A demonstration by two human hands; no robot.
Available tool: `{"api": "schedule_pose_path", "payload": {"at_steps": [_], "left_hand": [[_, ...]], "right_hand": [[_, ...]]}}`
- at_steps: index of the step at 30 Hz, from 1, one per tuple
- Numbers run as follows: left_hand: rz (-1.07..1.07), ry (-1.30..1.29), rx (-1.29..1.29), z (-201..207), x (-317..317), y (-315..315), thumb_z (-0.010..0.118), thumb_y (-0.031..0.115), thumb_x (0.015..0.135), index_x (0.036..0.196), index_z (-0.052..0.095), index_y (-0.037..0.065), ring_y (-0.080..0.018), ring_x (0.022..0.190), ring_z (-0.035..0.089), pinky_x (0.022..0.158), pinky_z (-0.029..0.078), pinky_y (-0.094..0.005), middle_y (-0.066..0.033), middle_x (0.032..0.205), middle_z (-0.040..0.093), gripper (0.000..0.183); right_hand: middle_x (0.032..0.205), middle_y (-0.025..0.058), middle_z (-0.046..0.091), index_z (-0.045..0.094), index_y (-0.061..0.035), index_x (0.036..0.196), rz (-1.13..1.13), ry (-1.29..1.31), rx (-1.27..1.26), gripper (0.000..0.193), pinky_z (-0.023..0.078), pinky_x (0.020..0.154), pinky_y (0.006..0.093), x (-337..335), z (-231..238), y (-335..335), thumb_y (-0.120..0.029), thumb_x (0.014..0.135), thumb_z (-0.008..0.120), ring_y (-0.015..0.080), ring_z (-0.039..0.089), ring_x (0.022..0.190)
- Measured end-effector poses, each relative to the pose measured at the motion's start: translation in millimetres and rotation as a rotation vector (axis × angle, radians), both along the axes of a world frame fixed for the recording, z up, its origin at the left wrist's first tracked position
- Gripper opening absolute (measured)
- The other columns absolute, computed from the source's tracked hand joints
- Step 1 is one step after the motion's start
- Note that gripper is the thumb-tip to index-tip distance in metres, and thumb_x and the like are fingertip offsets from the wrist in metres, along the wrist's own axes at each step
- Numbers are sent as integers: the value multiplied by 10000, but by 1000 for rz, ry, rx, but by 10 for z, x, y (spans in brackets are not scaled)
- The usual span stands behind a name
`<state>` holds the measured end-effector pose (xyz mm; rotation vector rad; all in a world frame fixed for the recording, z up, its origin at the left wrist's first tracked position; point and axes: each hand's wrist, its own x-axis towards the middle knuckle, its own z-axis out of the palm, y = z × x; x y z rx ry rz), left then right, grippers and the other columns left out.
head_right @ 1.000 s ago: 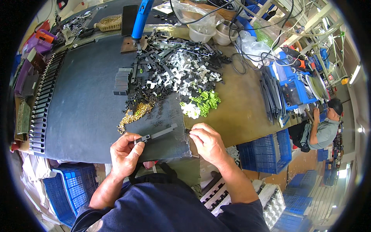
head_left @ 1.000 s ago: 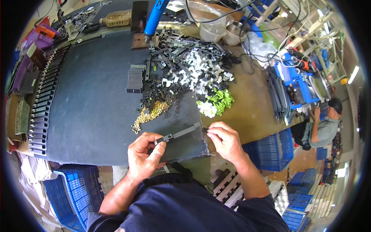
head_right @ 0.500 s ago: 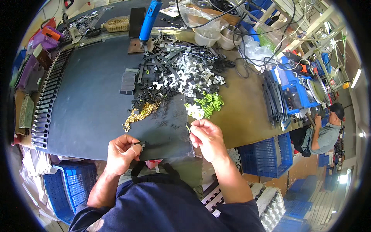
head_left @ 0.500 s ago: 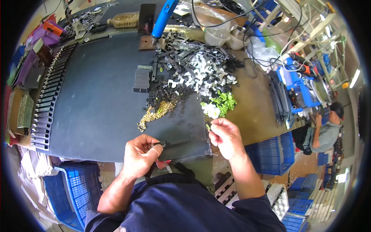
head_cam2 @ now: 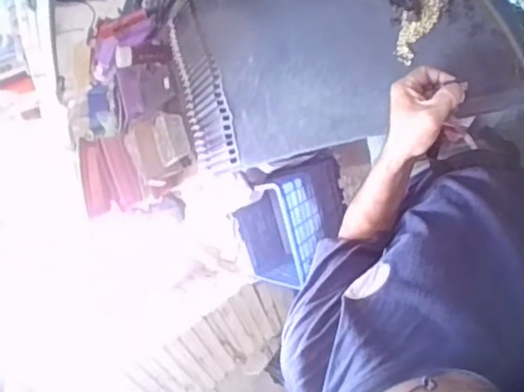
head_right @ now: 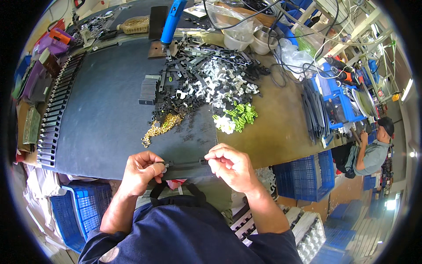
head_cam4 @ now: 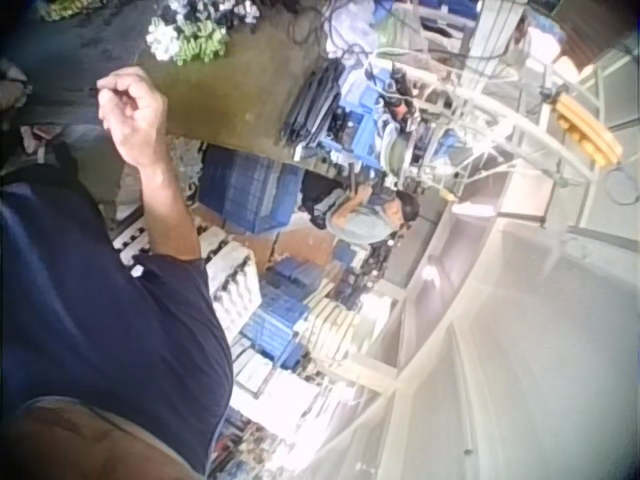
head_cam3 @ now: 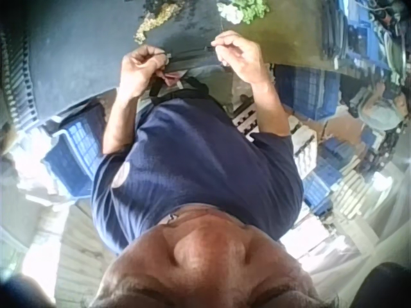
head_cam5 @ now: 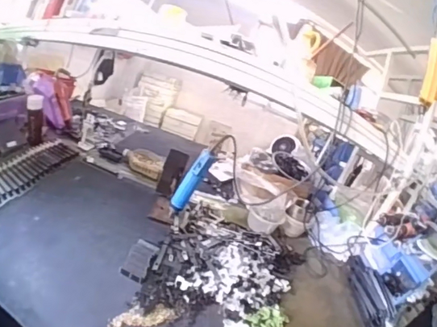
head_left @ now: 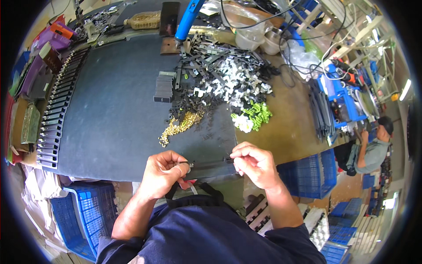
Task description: The person assembles small plastic and metal components by hand at a workbench.
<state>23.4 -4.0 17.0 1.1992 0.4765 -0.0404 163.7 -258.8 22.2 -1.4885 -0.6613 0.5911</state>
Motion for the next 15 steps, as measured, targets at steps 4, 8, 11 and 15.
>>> {"api": "schedule_pose_path", "payload": {"at_steps": [4, 8, 11, 15], "left_hand": [[-10, 12, 27, 6, 22, -10, 706, 23, 911, 954, 691, -42, -119, 650, 654, 612, 553, -263, -72, 802, 705, 79], [-49, 10, 97, 43, 79, -67, 708, 28, 917, 974, 696, -57, -123, 661, 664, 627, 549, -262, -81, 821, 716, 102], [-53, 11, 115, 142, 134, -179, 695, 28, 924, 994, 700, -70, -125, 668, 670, 638, 549, -259, -75, 823, 709, 121], [-48, -76, 247, -39, 86, -196, 680, 23, 931, 977, 699, -52, -117, 696, 663, 658, 554, -259, -58, 828, 704, 91]], "right_hand": [[1061, 61, 681, 702, 42, 1125, -25, -79, -56, 142, 528, 639, 222, 10, -57, -17, 21, 985, 684, 68, 640, 776], [1006, 41, 693, 688, 26, 1203, -64, 88, -119, 231, 515, 613, 223, -34, 64, -11, -40, 984, 724, 60, 624, 731], [899, 28, 702, 702, 4, 1216, 25, 173, -231, 251, 507, 590, 228, 10, 15, -65, -100, 991, 741, 60, 621, 696], [864, 12, 699, 716, -22, 1136, 41, 52, -234, 183, 509, 610, 242, 20, -16, -53, -139, 998, 745, 63, 626, 689]]}}
